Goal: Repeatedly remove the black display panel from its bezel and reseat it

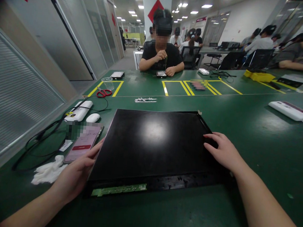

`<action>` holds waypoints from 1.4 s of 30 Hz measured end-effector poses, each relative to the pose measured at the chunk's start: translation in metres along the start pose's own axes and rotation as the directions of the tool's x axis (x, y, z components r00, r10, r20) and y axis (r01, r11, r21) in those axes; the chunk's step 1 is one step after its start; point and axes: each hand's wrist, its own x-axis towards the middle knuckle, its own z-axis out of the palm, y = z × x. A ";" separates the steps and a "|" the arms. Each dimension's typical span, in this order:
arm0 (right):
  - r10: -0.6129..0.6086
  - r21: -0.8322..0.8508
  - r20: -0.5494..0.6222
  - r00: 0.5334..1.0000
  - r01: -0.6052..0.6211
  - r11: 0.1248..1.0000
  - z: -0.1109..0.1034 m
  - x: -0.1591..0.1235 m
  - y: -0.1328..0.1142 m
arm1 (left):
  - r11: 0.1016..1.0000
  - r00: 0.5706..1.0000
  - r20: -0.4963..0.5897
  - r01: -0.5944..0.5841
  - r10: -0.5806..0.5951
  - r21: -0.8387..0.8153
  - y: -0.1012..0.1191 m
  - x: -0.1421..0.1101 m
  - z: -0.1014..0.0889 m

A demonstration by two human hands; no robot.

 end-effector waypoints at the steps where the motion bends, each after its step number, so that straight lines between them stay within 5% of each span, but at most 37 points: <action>1: 0.001 0.001 0.001 1.000 -0.001 1.000 0.000 0.000 0.000 | 0.997 0.999 0.002 0.040 -0.040 -0.067 0.000 0.001 0.000; 4: 0.004 -0.003 0.001 1.000 -0.004 1.000 0.000 0.000 0.000 | 0.977 0.995 0.042 0.094 -0.087 -0.193 -0.003 0.002 -0.003; 14: -0.010 -0.006 0.020 1.000 0.011 1.000 0.000 0.000 -0.002 | 1.000 0.994 0.105 0.007 -0.010 0.029 -0.019 0.001 -0.019; 35: -0.011 -0.009 0.034 0.999 0.011 1.000 -0.003 -0.001 -0.005 | 0.984 0.975 0.151 -0.172 0.163 0.047 -0.015 0.001 -0.020; 42: -0.037 0.062 -0.024 0.999 0.038 0.997 -0.001 -0.001 -0.001 | 0.990 0.990 0.137 -0.006 0.026 -0.142 -0.004 -0.011 -0.008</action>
